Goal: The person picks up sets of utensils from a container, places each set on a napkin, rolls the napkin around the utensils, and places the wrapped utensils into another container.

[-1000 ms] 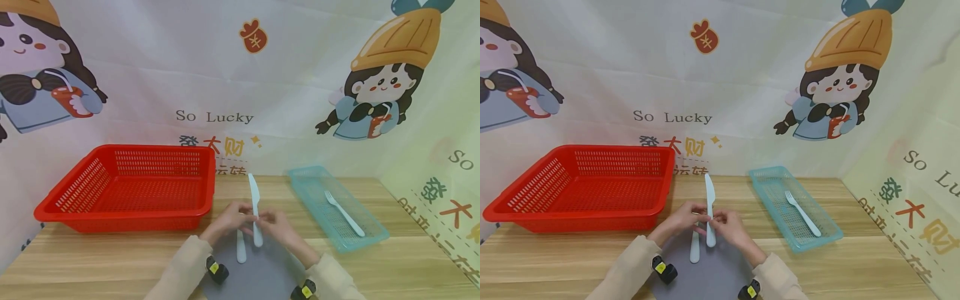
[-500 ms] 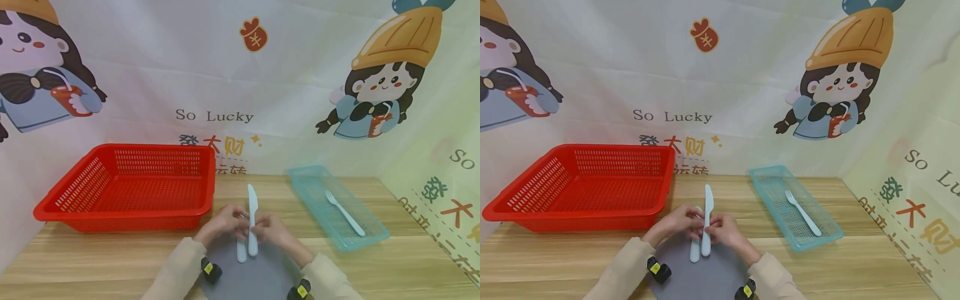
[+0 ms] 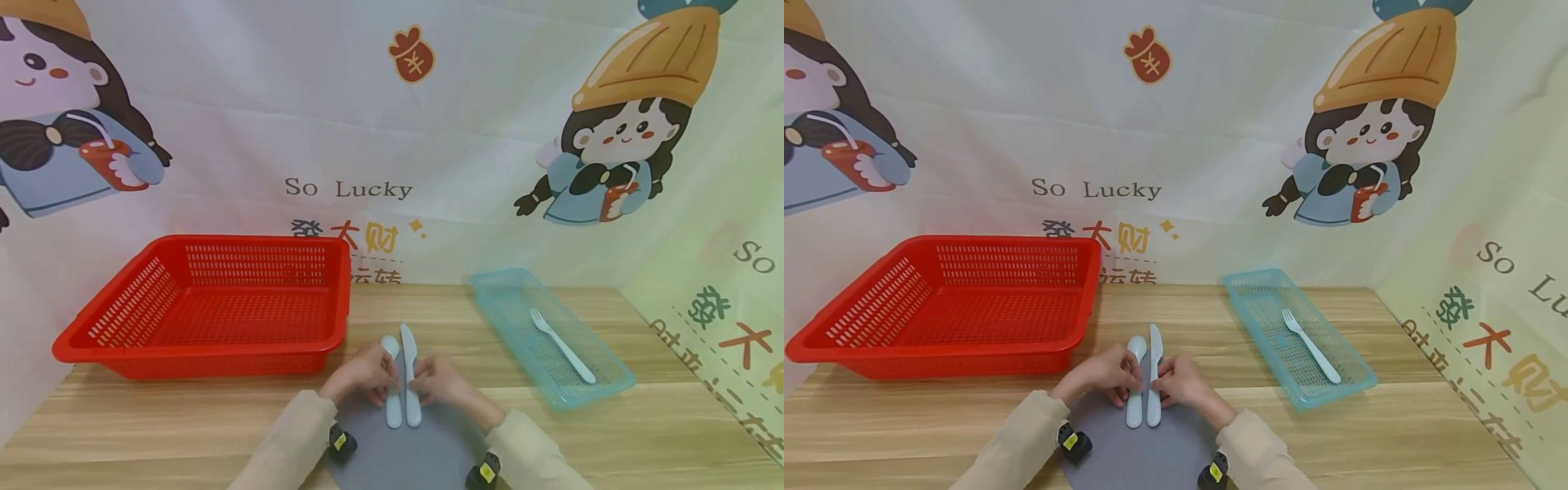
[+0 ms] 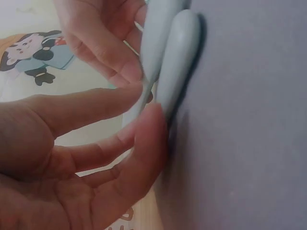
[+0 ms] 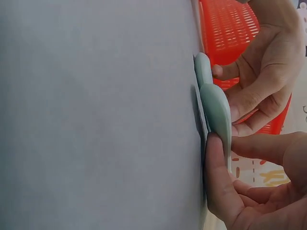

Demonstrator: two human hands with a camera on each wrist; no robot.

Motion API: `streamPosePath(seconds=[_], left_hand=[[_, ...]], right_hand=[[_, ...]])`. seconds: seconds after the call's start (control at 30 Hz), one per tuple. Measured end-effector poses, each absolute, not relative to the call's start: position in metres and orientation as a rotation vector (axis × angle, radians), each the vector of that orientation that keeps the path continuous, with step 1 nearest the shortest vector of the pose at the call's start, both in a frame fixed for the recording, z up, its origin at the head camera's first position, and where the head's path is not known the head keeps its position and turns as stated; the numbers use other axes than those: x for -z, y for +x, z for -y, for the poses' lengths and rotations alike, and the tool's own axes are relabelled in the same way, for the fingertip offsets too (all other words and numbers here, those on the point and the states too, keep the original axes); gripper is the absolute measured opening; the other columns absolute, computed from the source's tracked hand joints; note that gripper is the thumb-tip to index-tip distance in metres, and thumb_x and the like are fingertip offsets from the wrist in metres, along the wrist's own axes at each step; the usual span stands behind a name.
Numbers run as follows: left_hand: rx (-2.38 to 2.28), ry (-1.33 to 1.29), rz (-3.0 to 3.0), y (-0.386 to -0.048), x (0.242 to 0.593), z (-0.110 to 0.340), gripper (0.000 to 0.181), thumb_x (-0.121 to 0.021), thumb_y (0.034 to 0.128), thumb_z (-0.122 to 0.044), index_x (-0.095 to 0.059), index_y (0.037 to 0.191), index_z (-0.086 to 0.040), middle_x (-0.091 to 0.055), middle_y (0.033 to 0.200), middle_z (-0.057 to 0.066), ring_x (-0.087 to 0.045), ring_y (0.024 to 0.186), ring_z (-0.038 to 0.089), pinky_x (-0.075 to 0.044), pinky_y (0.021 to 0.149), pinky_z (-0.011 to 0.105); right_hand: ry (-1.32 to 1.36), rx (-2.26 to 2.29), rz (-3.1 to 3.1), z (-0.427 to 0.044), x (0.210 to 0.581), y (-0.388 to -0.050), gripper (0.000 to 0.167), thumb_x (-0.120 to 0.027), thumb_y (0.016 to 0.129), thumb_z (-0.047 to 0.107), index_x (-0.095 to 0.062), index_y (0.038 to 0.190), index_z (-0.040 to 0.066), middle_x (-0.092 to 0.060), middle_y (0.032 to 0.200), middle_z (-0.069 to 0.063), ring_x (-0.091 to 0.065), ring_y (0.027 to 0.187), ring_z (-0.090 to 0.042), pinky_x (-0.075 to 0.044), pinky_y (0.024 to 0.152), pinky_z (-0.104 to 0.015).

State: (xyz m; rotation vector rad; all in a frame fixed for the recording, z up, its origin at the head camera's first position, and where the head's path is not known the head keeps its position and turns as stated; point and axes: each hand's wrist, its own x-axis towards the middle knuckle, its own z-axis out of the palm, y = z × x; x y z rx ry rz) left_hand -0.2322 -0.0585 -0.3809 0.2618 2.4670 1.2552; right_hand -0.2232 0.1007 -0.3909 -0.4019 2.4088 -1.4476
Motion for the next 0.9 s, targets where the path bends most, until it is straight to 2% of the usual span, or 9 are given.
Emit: streamPosePath(seconds=[0.27, 0.43, 0.6, 0.9], left_hand=[[-1.173, 0.261, -2.476, -0.249, 0.407, 0.057, 0.014, -0.071, 0.0697, 0.002, -0.057, 0.070, -0.001, -0.051, 0.051, 0.009, -0.054, 0.042, 0.017, -0.050, 0.044, 0.029], [-1.155, 0.253, -2.508, -0.237, 0.390, 0.055, 0.016, -0.070, 0.0687, 0.005, -0.055, 0.071, 0.001, -0.047, 0.052, 0.007, -0.049, 0.041, 0.014, -0.050, 0.044, 0.028], [-1.138, 0.265, -2.532, -0.231, 0.381, 0.054, 0.015, -0.069, 0.0697, 0.006, -0.055, 0.073, 0.001, -0.045, 0.052, 0.004, -0.046, 0.042, 0.012, -0.050, 0.045, 0.027], [-1.157, 0.277, -2.535, -0.232, 0.382, 0.053, 0.014, -0.069, 0.0674, 0.009, -0.057, 0.072, 0.003, -0.046, 0.056, 0.005, -0.047, 0.042, 0.011, -0.049, 0.044, 0.026]], right_hand=[[-0.374, 1.395, -2.436, -0.094, 0.393, -0.224, 0.025, -0.058, 0.078, -0.005, -0.052, 0.098, -0.017, -0.060, 0.070, -0.015, -0.063, 0.061, -0.023, -0.052, 0.054, -0.028], [-0.327, 1.380, -2.462, -0.090, 0.393, -0.226, 0.027, -0.060, 0.076, -0.004, -0.051, 0.100, -0.015, -0.056, 0.065, -0.013, -0.061, 0.056, -0.018, -0.052, 0.051, -0.027], [-0.279, 1.374, -2.468, -0.087, 0.394, -0.228, 0.023, -0.062, 0.076, -0.004, -0.051, 0.095, -0.012, -0.055, 0.064, -0.012, -0.059, 0.053, -0.015, -0.052, 0.050, -0.027], [-0.214, 1.255, -2.559, -0.087, 0.391, -0.229, 0.010, -0.064, 0.077, 0.001, -0.054, 0.077, -0.002, -0.056, 0.060, -0.008, -0.054, 0.047, -0.010, -0.050, 0.048, -0.025]])
